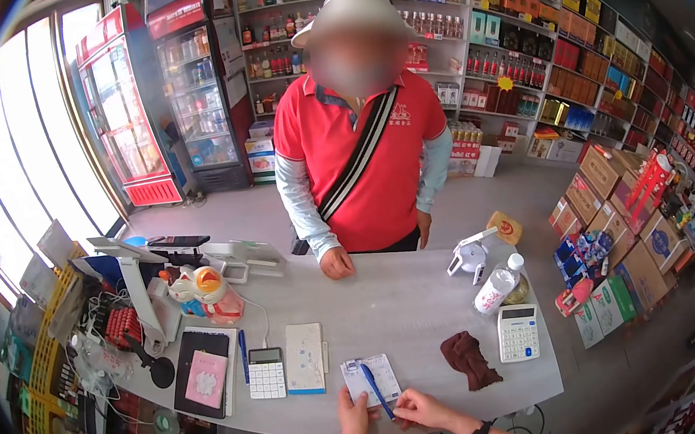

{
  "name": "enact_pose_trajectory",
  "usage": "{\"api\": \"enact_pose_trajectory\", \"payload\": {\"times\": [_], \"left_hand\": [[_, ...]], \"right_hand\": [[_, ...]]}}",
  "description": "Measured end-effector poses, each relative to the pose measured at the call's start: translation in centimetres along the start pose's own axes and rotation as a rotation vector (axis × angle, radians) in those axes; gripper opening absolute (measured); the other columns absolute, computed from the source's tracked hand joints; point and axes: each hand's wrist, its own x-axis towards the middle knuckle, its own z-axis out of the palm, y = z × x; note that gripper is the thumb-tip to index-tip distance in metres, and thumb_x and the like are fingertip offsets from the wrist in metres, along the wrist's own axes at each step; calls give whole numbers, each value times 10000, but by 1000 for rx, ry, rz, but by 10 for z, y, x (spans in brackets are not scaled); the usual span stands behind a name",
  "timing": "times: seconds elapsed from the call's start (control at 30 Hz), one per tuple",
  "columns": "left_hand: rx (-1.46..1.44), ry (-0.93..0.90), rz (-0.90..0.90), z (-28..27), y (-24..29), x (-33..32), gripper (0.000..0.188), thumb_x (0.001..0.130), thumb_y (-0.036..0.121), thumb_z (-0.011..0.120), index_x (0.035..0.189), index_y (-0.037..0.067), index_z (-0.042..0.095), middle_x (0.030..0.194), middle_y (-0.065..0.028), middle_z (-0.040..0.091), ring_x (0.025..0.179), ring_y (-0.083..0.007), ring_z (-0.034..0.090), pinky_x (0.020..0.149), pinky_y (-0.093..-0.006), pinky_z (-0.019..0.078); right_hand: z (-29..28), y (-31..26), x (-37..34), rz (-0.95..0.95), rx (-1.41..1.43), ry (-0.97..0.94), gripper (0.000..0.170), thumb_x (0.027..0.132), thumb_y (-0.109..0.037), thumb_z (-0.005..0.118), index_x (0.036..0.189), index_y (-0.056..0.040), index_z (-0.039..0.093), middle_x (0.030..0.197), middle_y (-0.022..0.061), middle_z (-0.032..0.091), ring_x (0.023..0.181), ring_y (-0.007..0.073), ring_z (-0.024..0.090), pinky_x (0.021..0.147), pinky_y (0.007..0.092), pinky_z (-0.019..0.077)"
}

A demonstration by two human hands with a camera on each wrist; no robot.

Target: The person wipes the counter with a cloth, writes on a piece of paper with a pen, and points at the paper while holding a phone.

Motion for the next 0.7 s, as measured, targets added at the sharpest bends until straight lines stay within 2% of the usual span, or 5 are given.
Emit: {"api": "enact_pose_trajectory", "payload": {"times": [0.2,0.3,0.4,0.47,0.7], "left_hand": [[-10,-4,-4,-1,-2,-1,392,989,83,516,1359,75,388,1117,-109,635,727,-209,703,510,-268,556],[-13,-1,-15,0,1,-2,390,987,61,523,1359,55,405,1143,-121,631,728,-212,707,492,-267,555],[1,6,8,1,4,-4,382,990,64,521,1355,53,410,1129,-119,637,723,-209,707,491,-265,552],[18,-3,3,2,6,-6,389,988,79,517,1361,81,405,1094,-89,632,716,-170,679,518,-252,543],[26,5,33,-1,-1,-2,404,986,71,517,1373,85,402,1088,-90,634,713,-174,682,508,-251,534]], "right_hand": [[3,21,9,-96,81,-22,209,991,-120,621,1088,-19,466,962,123,683,813,169,701,673,275,559],[2,6,4,-17,35,-31,198,995,-100,610,1094,-17,459,973,118,668,873,182,706,683,275,571],[3,21,10,-70,105,-47,192,990,-78,607,1094,-16,458,966,117,662,919,190,704,692,284,579],[4,21,11,-72,117,-53,191,989,-74,608,1093,-15,458,968,121,664,925,191,704,692,287,579],[5,29,16,-82,98,-50,203,976,-40,609,1111,-11,460,965,138,667,912,212,705,694,311,586]]}}
